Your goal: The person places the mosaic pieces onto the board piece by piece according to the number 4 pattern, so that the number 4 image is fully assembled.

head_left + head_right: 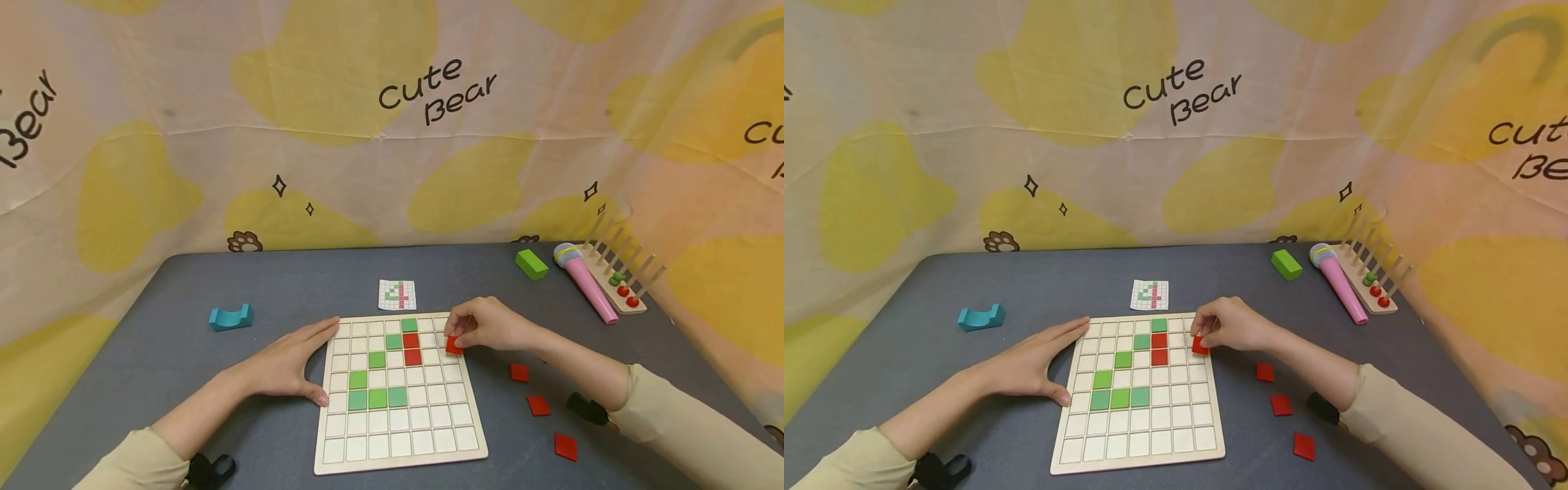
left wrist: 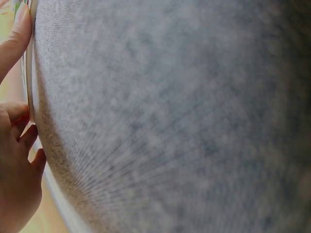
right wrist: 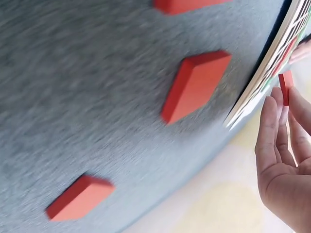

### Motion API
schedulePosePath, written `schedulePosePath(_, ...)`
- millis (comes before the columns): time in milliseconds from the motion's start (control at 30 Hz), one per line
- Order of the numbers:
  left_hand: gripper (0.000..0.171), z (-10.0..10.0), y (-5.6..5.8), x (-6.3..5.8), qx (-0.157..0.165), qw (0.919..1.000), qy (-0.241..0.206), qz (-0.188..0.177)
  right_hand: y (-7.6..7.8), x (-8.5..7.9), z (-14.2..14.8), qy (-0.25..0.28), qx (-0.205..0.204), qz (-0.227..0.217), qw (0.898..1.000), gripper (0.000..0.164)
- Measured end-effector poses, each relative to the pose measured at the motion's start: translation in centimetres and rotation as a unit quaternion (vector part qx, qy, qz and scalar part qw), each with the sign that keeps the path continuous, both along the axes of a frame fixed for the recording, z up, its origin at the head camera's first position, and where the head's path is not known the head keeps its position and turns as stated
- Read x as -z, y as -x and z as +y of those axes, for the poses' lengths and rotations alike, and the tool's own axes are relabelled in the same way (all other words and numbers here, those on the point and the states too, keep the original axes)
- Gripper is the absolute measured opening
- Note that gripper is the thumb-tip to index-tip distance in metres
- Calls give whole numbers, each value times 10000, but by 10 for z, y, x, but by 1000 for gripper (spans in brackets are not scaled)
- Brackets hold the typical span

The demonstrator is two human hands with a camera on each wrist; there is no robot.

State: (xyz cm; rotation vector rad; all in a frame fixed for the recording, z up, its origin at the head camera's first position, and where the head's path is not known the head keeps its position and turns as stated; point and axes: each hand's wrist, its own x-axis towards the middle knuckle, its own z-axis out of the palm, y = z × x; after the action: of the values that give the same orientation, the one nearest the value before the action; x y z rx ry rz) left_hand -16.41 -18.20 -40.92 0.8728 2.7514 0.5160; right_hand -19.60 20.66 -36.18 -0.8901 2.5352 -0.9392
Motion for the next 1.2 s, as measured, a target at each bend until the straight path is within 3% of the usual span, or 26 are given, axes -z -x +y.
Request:
schedulePosePath(633,126,2,-2,-3,-20,9999,-27,138,-18,6,-43,148,-438,-443,9979,18)
schedulePosePath(1000,123,2,0,-2,-211,9991,-317,-174,-19,11,-54,161,-419,-374,9983,12)
schedulePosePath(1200,120,3,3,-3,-189,9993,-302,-122,-20,11,-57,97,-333,-326,9989,9)
